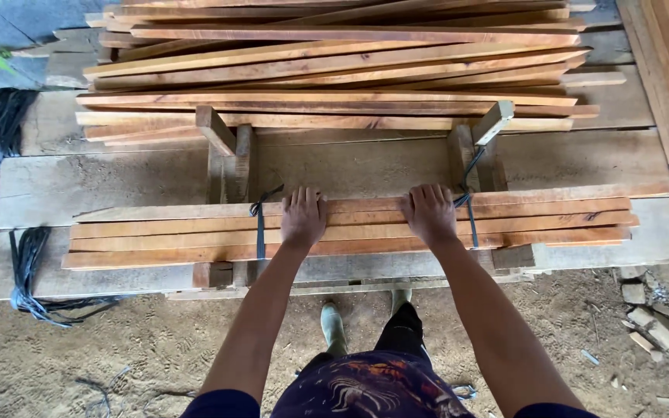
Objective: Organizing thin wooden planks into bundles and securing them with flexible ties.
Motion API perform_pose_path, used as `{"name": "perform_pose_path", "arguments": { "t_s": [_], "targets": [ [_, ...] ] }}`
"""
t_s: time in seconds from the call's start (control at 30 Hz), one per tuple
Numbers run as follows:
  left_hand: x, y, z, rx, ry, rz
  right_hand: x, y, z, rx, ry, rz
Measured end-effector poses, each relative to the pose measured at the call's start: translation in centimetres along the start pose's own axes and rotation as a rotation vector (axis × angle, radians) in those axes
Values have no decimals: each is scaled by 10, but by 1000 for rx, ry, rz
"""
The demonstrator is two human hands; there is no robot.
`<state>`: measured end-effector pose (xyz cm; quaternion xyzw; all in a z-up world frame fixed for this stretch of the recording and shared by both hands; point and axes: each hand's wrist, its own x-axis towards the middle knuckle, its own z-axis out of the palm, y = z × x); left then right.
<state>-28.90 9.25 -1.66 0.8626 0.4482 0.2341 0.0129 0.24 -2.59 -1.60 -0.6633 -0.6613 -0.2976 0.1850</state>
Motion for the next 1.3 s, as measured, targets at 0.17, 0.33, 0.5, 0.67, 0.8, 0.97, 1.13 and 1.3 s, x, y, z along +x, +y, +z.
{"name": "perform_pose_path", "arguments": {
  "t_s": [0.17,0.33,0.5,0.67,0.8,0.97,1.13,1.3],
  "targets": [
    [-22,2,6,12,83,76,-4,-23,-25,15,99,38],
    [-63,1,-32,-61,-37,101,-30,-50,-69,69,47,49],
    [-89,-13,-47,50,-238,166,-46,-56,-93,93,-142,29],
    [-97,-22,2,237,-106,177,-69,-46,-60,-11,-175,0],
    [-94,-20,0,317,106,215,-73,-40,-49,-36,-170,18],
    [-89,-22,-6,322,125,231,-65,-33,-51,-31,-118,-6],
    [-91,-18,-6,354,52,212,-69,-38,-48,-108,-129,63],
    [-88,-17,-18,286,-205,145,-64,-38,-57,-1,-208,95]
  ]
}}
